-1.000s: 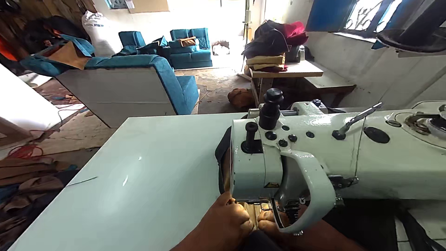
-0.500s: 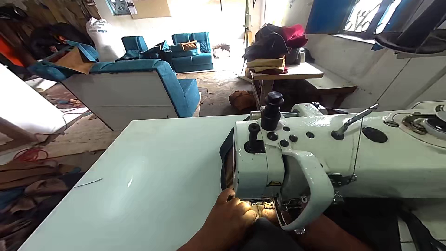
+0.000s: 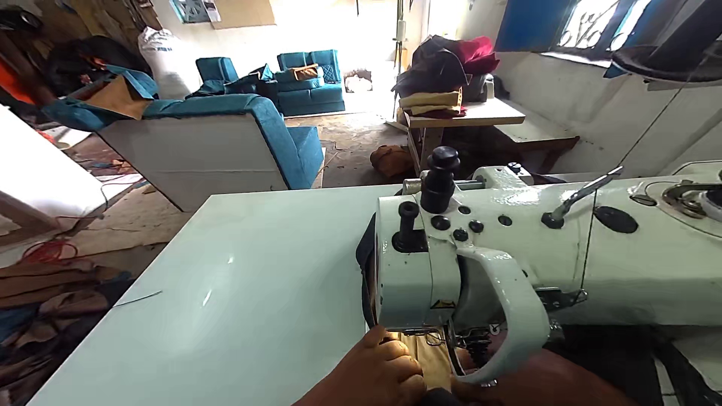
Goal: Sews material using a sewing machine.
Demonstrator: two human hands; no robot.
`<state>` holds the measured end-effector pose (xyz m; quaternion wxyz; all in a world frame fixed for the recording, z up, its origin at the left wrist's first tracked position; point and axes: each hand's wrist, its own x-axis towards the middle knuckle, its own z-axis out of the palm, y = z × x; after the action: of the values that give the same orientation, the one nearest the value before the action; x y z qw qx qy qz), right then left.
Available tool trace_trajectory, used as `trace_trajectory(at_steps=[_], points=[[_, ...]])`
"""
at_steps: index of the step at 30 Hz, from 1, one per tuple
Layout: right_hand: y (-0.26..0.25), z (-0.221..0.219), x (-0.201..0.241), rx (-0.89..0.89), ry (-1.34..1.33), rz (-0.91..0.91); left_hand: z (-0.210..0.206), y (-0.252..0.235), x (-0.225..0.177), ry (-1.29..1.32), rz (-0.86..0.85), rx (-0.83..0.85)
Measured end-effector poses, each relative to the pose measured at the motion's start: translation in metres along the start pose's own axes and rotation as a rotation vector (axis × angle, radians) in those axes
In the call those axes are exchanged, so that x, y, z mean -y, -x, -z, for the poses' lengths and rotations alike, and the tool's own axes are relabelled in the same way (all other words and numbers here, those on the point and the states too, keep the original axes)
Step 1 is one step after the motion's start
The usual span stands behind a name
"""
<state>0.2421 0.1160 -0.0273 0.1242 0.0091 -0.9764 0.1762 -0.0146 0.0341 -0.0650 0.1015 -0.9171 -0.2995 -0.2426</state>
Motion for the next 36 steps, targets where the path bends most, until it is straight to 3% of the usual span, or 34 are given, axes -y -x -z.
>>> trace_trajectory(at_steps=[6, 13, 23, 27, 30, 36], points=[[0.001, 0.008, 0.003, 0.049, -0.034, -0.1, 0.011, -0.001, -0.003, 0.089, -0.001, 0.099], [-0.004, -0.039, -0.001, 0.057, 0.026, -0.194, 0.026, -0.004, -0.017, 0.032, 0.026, 0.21], [-0.001, -0.037, -0.003, -0.1, 0.211, 0.003, 0.017, -0.006, -0.012, -0.021, 0.098, 0.127], [-0.002, -0.039, -0.006, -0.134, 0.169, 0.078, 0.014, -0.009, -0.018, 0.002, 0.204, 0.191], [-0.003, -0.037, -0.005, -0.14, 0.154, 0.08, 0.023, -0.015, -0.022, 0.037, 0.24, 0.244], [-0.006, -0.036, 0.0, -0.164, 0.195, 0.067, 0.024, -0.014, -0.027, 0.02, 0.283, 0.193]])
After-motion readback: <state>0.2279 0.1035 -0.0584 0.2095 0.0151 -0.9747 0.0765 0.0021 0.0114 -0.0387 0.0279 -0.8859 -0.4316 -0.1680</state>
